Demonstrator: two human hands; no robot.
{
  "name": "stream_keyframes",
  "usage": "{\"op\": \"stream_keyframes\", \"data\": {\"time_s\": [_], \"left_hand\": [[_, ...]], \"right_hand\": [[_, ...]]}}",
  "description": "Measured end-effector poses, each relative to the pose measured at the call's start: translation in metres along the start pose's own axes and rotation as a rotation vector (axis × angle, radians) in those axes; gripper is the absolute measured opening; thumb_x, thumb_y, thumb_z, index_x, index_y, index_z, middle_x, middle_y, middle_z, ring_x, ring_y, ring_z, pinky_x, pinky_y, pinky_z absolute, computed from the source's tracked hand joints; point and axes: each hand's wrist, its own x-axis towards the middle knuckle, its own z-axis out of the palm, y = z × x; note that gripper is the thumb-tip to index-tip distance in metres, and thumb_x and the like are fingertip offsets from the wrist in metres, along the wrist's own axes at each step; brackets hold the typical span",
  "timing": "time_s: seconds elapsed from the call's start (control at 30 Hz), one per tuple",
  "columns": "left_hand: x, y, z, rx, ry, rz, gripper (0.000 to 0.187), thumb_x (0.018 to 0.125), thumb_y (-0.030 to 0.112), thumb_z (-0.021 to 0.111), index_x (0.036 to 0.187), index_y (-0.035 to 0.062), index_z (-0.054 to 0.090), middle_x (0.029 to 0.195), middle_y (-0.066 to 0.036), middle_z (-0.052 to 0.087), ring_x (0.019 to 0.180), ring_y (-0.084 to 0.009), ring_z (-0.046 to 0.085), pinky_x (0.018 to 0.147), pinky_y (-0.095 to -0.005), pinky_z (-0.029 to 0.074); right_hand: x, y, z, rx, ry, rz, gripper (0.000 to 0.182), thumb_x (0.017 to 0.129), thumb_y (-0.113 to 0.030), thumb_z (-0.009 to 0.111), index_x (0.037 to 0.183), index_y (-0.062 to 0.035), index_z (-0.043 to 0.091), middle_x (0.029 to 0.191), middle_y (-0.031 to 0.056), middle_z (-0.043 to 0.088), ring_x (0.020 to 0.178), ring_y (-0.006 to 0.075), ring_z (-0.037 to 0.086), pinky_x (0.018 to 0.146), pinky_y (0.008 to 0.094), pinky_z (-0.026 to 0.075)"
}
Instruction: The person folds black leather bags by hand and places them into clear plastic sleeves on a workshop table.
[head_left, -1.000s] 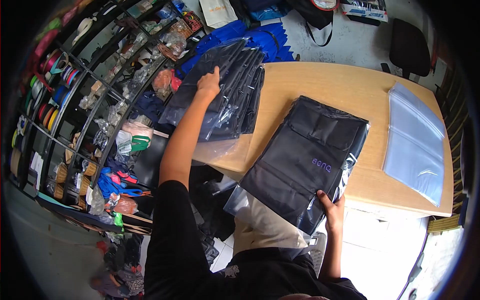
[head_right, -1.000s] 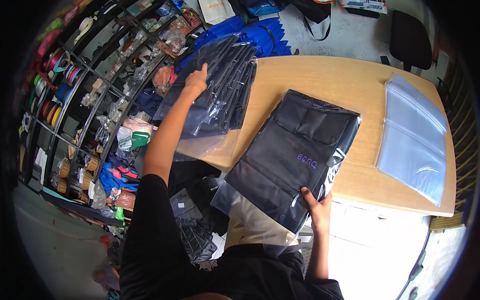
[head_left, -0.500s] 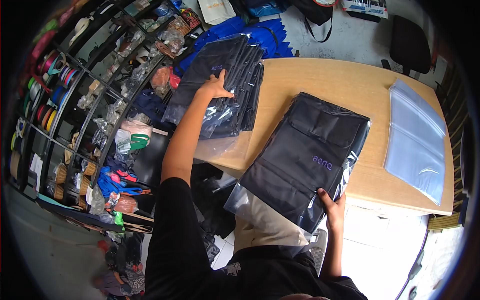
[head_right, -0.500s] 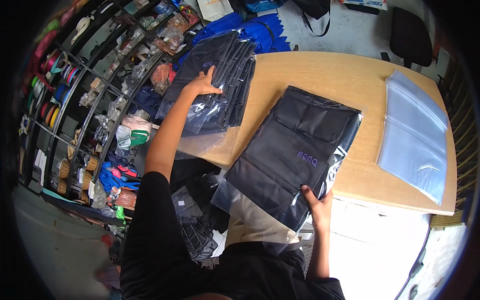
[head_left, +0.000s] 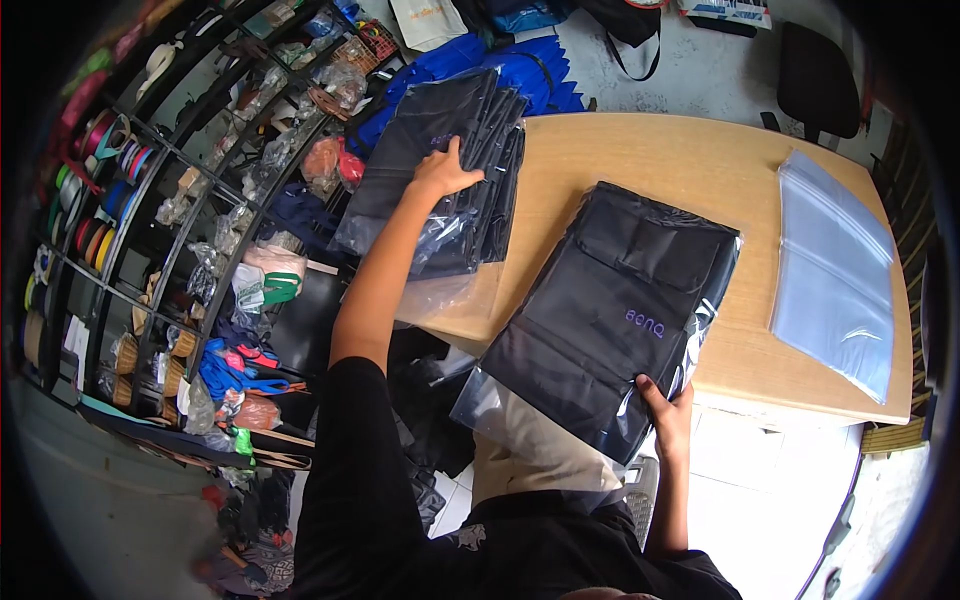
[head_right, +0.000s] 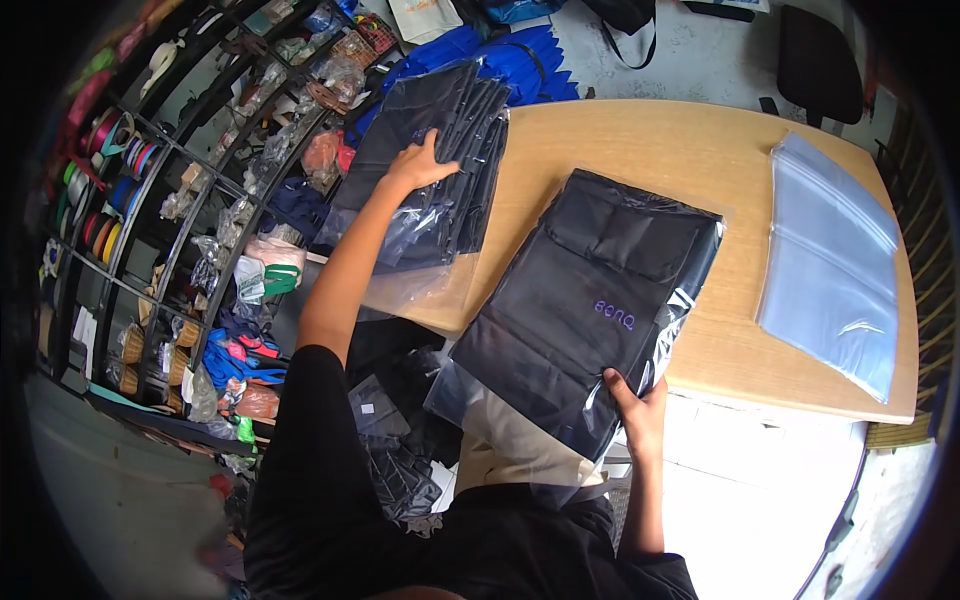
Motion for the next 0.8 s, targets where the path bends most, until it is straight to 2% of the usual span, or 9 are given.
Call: {"op": "stream_keyframes", "data": {"time_s": [0.03, 0.17, 0.27, 0.3, 0.47, 0.67, 0.73, 0.77, 0.8], "left_hand": [[0.000, 0.007, 0.003, 0.002, -0.043, -0.030, 0.117, 0.065, 0.049, 0.079, 0.153, 0.0126, 0.012, 0.141, -0.033, 0.039, 0.128, -0.0426, 0.047, 0.103, -0.0481, 0.042], [0.001, 0.019, 0.017, 0.211, -0.063, -0.029, 0.127, 0.061, 0.045, 0.083, 0.154, 0.0128, 0.002, 0.140, -0.036, 0.038, 0.127, -0.0427, 0.047, 0.103, -0.0470, 0.043], [0.019, 0.010, 0.019, 0.141, -0.059, 0.025, 0.122, 0.064, 0.041, 0.082, 0.153, 0.0129, 0.005, 0.138, -0.036, 0.041, 0.125, -0.0433, 0.049, 0.103, -0.0466, 0.044], [0.020, 0.010, 0.015, 0.123, -0.063, 0.023, 0.114, 0.067, 0.034, 0.079, 0.153, 0.0128, 0.008, 0.135, -0.032, 0.047, 0.122, -0.0419, 0.053, 0.103, -0.0457, 0.044], [0.023, 0.003, 0.004, 0.091, -0.072, 0.076, 0.105, 0.071, 0.029, 0.075, 0.153, 0.0126, 0.012, 0.132, -0.023, 0.054, 0.121, -0.0374, 0.055, 0.102, -0.0440, 0.045], [0.012, 0.018, 0.022, 0.153, -0.097, 0.042, 0.122, 0.064, 0.045, 0.081, 0.153, 0.0118, 0.005, 0.134, -0.032, 0.048, 0.127, -0.0447, 0.046, 0.104, -0.0496, 0.042], [0.010, 0.024, 0.030, 0.206, -0.076, -0.003, 0.135, 0.056, 0.058, 0.083, 0.154, 0.0105, 0.002, 0.138, -0.037, 0.040, 0.133, -0.0492, 0.036, 0.102, -0.0553, 0.040], [0.012, 0.027, 0.032, 0.186, -0.110, -0.036, 0.137, 0.056, 0.056, 0.086, 0.154, 0.0147, 0.000, 0.145, -0.038, 0.026, 0.136, -0.0520, 0.029, 0.099, -0.0595, 0.041], [0.009, 0.034, 0.032, 0.186, -0.113, -0.033, 0.137, 0.056, 0.056, 0.086, 0.154, 0.0147, 0.000, 0.145, -0.038, 0.026, 0.136, -0.0520, 0.029, 0.099, -0.0595, 0.041]], "right_hand": [[0.000, 0.000, 0.000, 0.001, 0.003, 0.002, 0.045, 0.081, -0.013, 0.077, 0.117, 0.0025, 0.056, 0.102, 0.0075, 0.066, 0.088, 0.0135, 0.062, 0.083, 0.0271, 0.049], [-0.001, -0.003, 0.001, -0.016, 0.000, 0.002, 0.044, 0.081, -0.013, 0.077, 0.116, 0.0025, 0.056, 0.101, 0.0073, 0.067, 0.087, 0.0134, 0.062, 0.083, 0.0273, 0.049], [-0.002, -0.004, 0.001, -0.026, 0.009, -0.005, 0.043, 0.081, -0.013, 0.077, 0.116, 0.0027, 0.056, 0.100, 0.0072, 0.066, 0.086, 0.0134, 0.061, 0.083, 0.0272, 0.049], [-0.002, -0.005, 0.002, -0.034, 0.006, -0.002, 0.043, 0.081, -0.013, 0.077, 0.116, 0.0028, 0.056, 0.100, 0.0073, 0.066, 0.087, 0.0134, 0.061, 0.083, 0.0273, 0.049], [-0.001, -0.005, 0.001, -0.054, 0.002, -0.002, 0.044, 0.082, -0.014, 0.077, 0.116, 0.0032, 0.056, 0.101, 0.0076, 0.066, 0.087, 0.0135, 0.061, 0.082, 0.0273, 0.049], [0.000, -0.002, -0.001, -0.062, 0.001, 0.018, 0.049, 0.080, -0.013, 0.077, 0.121, 0.0032, 0.054, 0.104, 0.0093, 0.066, 0.089, 0.0156, 0.063, 0.084, 0.0288, 0.049], [0.000, -0.001, -0.003, -0.086, -0.008, 0.028, 0.049, 0.080, -0.014, 0.077, 0.121, 0.0031, 0.054, 0.104, 0.0094, 0.066, 0.090, 0.0156, 0.063, 0.084, 0.0287, 0.049], [0.000, -0.002, -0.002, -0.087, -0.004, 0.032, 0.049, 0.080, -0.014, 0.077, 0.121, 0.0031, 0.054, 0.104, 0.0094, 0.066, 0.090, 0.0156, 0.063, 0.084, 0.0287, 0.049], [-0.001, -0.002, -0.001, -0.080, 0.000, 0.013, 0.047, 0.081, -0.016, 0.077, 0.118, 0.0032, 0.055, 0.102, 0.0090, 0.067, 0.088, 0.0150, 0.063, 0.083, 0.0281, 0.049]]}}
